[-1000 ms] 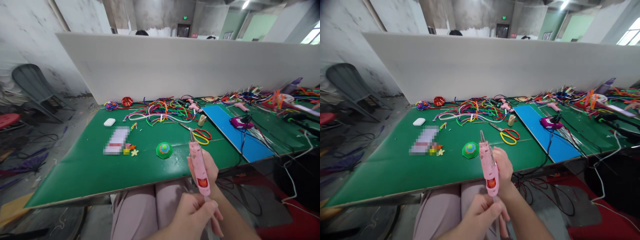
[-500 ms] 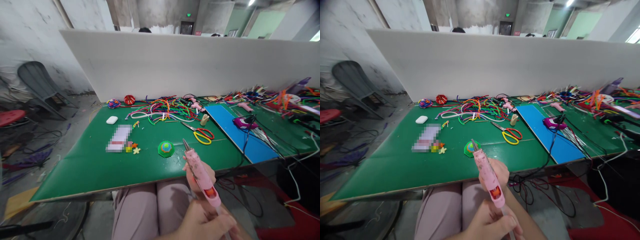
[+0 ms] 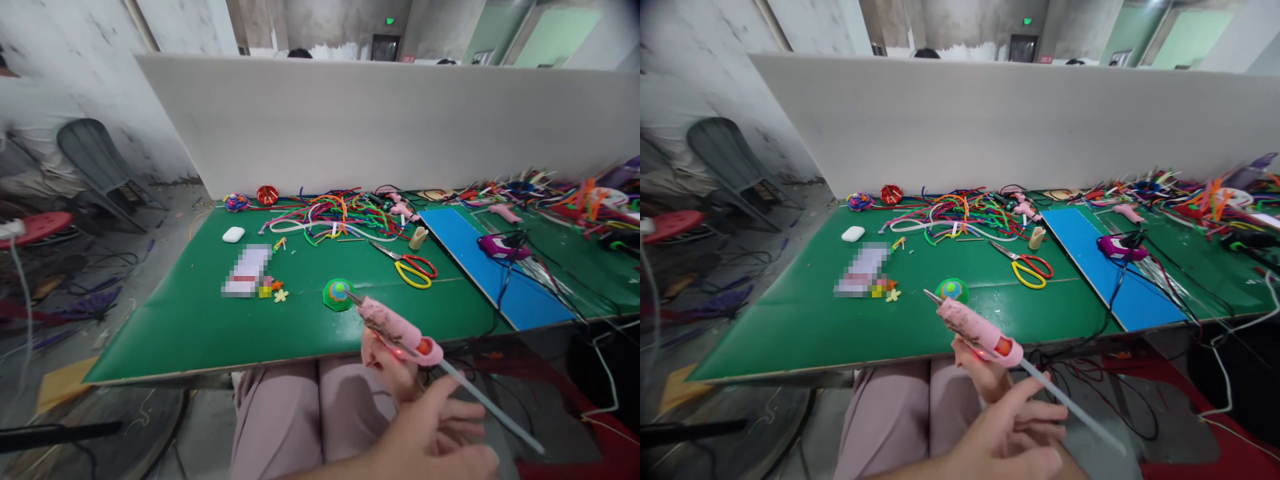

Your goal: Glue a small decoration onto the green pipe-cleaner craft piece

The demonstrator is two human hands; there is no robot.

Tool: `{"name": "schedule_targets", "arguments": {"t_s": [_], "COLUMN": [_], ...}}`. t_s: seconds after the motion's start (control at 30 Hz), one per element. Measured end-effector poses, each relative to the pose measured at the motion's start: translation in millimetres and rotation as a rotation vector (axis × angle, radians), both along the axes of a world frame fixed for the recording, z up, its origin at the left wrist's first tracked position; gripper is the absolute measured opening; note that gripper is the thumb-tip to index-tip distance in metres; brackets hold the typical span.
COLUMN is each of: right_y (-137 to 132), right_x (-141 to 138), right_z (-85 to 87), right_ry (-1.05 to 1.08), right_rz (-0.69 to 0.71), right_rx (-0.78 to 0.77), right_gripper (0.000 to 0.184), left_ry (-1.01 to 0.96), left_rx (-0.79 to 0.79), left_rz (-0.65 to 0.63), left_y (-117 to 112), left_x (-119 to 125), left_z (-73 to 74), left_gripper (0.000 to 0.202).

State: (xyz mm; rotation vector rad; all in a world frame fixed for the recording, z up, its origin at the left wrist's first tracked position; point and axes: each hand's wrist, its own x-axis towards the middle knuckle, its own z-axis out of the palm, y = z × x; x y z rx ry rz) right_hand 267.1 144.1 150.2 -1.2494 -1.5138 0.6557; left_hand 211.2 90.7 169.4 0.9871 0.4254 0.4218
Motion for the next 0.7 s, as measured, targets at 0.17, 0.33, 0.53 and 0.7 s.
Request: {"name": "schedule_targets", "arguments": {"t_s": [0.17, 0.33, 0.53, 0.7], "right_y": [-2.8, -2.9, -1.1, -1.1], "right_x": [-2.2, -0.9, 4.5, 4.8], "right_z": [2.0, 4.6, 0.1, -0.5], "right_ry": [0.822, 0.99, 1.11, 1.124], "right_rz": [0.399, 0.528, 0.613, 0.64], "right_rx": [-0.09, -0.122, -0.234, -0.25], "right_gripper": [0.035, 0.032, 0.016, 0.017], "left_ry": [0.074, 0.094, 0.145, 0.172], "left_rx": [0.124, 0.225, 0.328, 0.326], "left_rz": [-0.123, -0.126, -0.104, -0.167], "left_y": [-2.5, -2.0, 3.4, 5.8], "left_x": [1.8, -1.1, -8.4, -10.5], "left_z": [-11.8, -7.8, 1.4, 4.1], "left_gripper": [0.088, 0.063, 0.046, 0.045]}}
